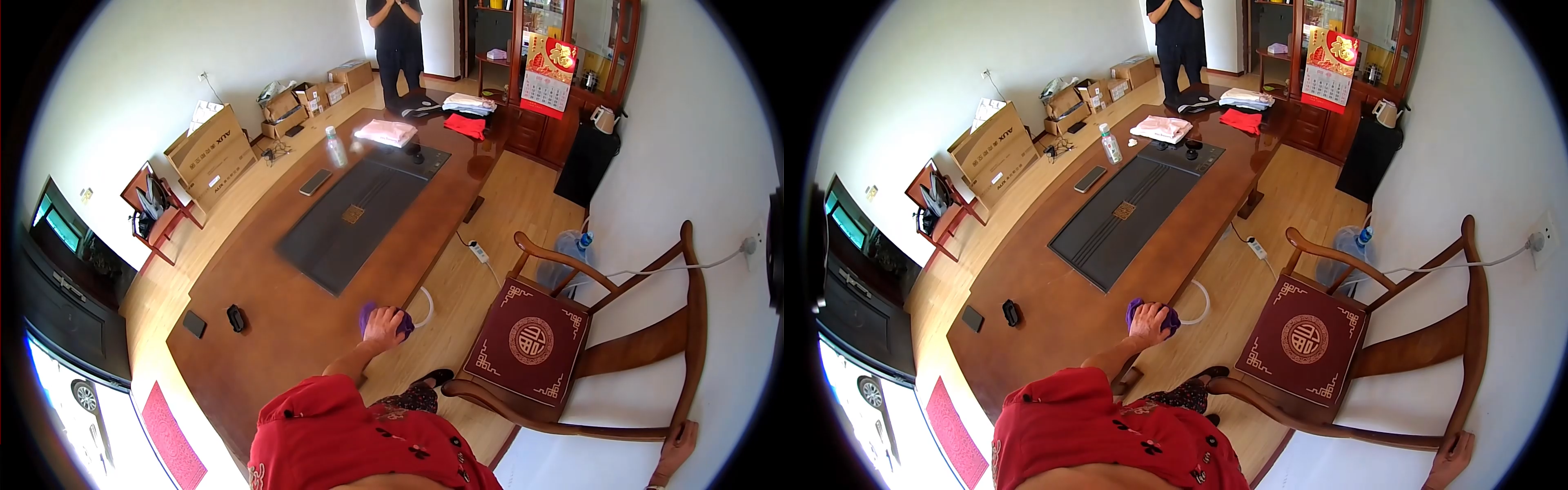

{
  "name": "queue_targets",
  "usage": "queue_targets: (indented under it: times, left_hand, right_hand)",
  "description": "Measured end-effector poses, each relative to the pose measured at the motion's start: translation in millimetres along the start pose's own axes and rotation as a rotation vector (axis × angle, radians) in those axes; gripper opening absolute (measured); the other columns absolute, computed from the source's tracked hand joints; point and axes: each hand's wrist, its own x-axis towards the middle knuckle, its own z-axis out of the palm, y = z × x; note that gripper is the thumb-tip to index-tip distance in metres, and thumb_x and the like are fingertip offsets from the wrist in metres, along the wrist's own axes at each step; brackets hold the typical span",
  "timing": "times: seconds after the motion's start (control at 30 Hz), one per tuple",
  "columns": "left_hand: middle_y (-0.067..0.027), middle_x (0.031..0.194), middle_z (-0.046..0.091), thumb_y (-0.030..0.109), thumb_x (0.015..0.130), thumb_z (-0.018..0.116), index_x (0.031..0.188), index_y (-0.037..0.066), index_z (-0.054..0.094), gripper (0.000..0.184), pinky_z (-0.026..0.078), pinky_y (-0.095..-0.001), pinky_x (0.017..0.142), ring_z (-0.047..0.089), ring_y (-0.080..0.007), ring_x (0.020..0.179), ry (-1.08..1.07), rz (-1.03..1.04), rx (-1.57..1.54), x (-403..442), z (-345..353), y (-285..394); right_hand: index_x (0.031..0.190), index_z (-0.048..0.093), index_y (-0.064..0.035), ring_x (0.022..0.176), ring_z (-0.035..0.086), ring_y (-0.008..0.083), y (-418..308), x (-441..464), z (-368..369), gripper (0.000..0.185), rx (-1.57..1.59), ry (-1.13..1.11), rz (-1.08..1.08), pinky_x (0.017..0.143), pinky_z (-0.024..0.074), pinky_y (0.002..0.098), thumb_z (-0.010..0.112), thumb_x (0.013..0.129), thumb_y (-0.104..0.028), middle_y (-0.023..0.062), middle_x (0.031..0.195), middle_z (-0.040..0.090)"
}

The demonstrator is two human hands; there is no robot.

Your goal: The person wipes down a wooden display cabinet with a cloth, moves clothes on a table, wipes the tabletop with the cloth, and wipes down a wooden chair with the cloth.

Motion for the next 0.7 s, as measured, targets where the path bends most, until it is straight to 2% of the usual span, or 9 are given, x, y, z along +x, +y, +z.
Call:
queue_targets:
  times: [0.2,0.4,0.57,0.7]
  left_hand:
    - [-0.0165,0.119,0.052,0.026,0.066,0.073,0.117,0.008,0.051,0.058,0.038,-0.0480,0.094,0.048,-0.0345,0.112,-0.010,-0.010,0.002,2.2,-0.5,-0.7]
    - [-0.0163,0.119,0.052,0.027,0.067,0.072,0.117,0.008,0.051,0.058,0.037,-0.0478,0.095,0.047,-0.0344,0.113,-0.032,-0.022,0.003,-0.3,-0.7,1.9]
    - [-0.0161,0.118,0.052,0.027,0.066,0.072,0.117,0.008,0.051,0.058,0.038,-0.0475,0.094,0.048,-0.0342,0.113,-0.022,-0.027,-0.005,3.9,-2.6,1.6]
    - [-0.0160,0.117,0.053,0.025,0.066,0.072,0.115,0.008,0.052,0.055,0.038,-0.0471,0.094,0.049,-0.0344,0.111,0.012,-0.009,-0.013,4.1,-4.0,2.3]
  right_hand:
    - [0.086,0.048,0.0045,0.071,0.044,0.0381,-8.7,2.0,-0.9,0.004,0.017,0.023,0.022,0.065,0.0397,0.0410,0.048,0.084,0.002,0.0196,0.079,0.042]
    - [0.084,0.046,0.0046,0.071,0.044,0.0387,-5.1,1.7,-0.8,0.003,-0.026,0.065,-0.092,0.064,0.0397,0.0421,0.048,0.082,0.002,0.0195,0.079,0.042]
    - [0.083,0.047,0.0046,0.071,0.045,0.0396,-4.3,1.8,0.7,0.003,0.011,0.024,0.013,0.064,0.0396,0.0421,0.048,0.082,0.002,0.0197,0.078,0.042]
    - [0.083,0.048,0.0044,0.070,0.045,0.0391,-4.4,1.5,1.7,0.003,0.004,0.054,-0.013,0.063,0.0399,0.0418,0.048,0.082,0.002,0.0194,0.077,0.043]
